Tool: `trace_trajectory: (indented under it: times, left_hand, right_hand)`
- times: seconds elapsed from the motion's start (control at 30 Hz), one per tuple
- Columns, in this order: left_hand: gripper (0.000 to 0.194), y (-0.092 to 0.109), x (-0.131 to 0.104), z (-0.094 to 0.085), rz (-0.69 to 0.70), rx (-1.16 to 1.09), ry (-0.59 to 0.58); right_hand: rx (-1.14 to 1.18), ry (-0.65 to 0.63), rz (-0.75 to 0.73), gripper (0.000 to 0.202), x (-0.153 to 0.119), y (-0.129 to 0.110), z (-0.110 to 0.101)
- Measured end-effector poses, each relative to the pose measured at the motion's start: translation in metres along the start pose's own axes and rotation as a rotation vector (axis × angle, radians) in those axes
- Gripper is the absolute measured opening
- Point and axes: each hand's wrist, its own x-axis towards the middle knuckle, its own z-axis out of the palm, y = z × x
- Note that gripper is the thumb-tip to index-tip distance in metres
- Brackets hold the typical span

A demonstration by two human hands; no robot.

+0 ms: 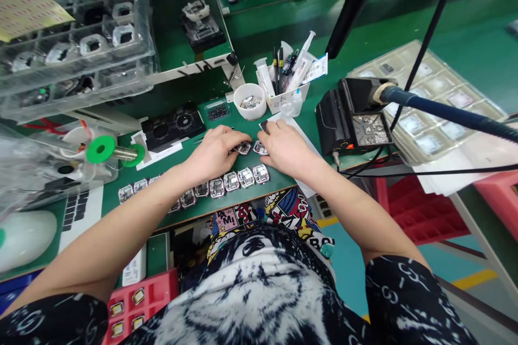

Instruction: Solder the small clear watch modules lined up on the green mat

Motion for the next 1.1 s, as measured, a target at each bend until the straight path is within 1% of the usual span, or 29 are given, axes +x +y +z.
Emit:
trace_trajectory:
  times: [0.07, 0.13, 0.2, 0.27, 0.33, 0.4, 0.5, 0.6, 0.67, 0.8, 0.93, 1.0, 1.1]
  left_hand:
    - [0.056, -0.001, 0.000, -0.001, 0.011, -0.038, 0.002]
    - [0.050, 0.000, -0.001, -0.002, 0.002, -0.041, 0.014]
    - [0.047, 0.002, -0.003, -0.002, -0.044, 0.008, 0.046]
    - [0.051, 0.004, -0.005, -0.001, -0.094, 0.078, 0.070]
    - [0.051, 0.006, -0.006, 0.001, -0.112, 0.137, 0.067]
    - [0.048, 0.007, -0.006, 0.003, -0.107, 0.161, 0.061]
    - [0.045, 0.006, -0.006, 0.005, -0.083, 0.117, 0.063]
    - [0.046, 0.005, -0.005, 0.006, -0.054, 0.032, 0.055]
    - [0.046, 0.005, -0.005, 0.006, -0.040, -0.003, 0.050]
    - [0.046, 0.006, -0.003, 0.007, -0.037, -0.021, 0.035]
    - [0.047, 0.003, -0.008, 0.001, -0.025, -0.036, 0.028]
    - [0.048, -0.002, -0.016, -0.005, -0.029, -0.028, 0.039]
    - [0.047, -0.011, -0.035, -0.015, -0.098, 0.037, 0.070]
  right_hand:
    - [0.060, -0.024, -0.065, 0.043, -0.001, 0.004, 0.001]
    - [0.088, -0.058, -0.092, 0.046, 0.000, 0.007, 0.002]
    - [0.094, -0.077, -0.087, 0.045, 0.001, 0.007, 0.003]
    - [0.086, -0.074, -0.081, 0.040, 0.003, 0.006, 0.003]
    - [0.058, -0.058, -0.067, 0.036, 0.005, 0.005, 0.003]
    - [0.021, -0.036, -0.039, 0.039, 0.006, 0.005, 0.003]
    - [0.004, -0.013, -0.043, 0.046, 0.007, 0.008, 0.003]
    - [0.014, -0.016, -0.073, 0.038, 0.008, 0.009, 0.004]
    - [0.021, -0.020, -0.067, 0.032, 0.009, 0.009, 0.004]
    - [0.028, -0.028, -0.045, 0.032, 0.014, 0.005, 0.006]
    - [0.021, -0.037, -0.038, 0.035, 0.013, 0.005, 0.005]
    - [0.025, -0.032, -0.048, 0.041, 0.011, 0.007, 0.002]
    - [0.051, 0.003, -0.073, 0.045, 0.011, 0.005, -0.006]
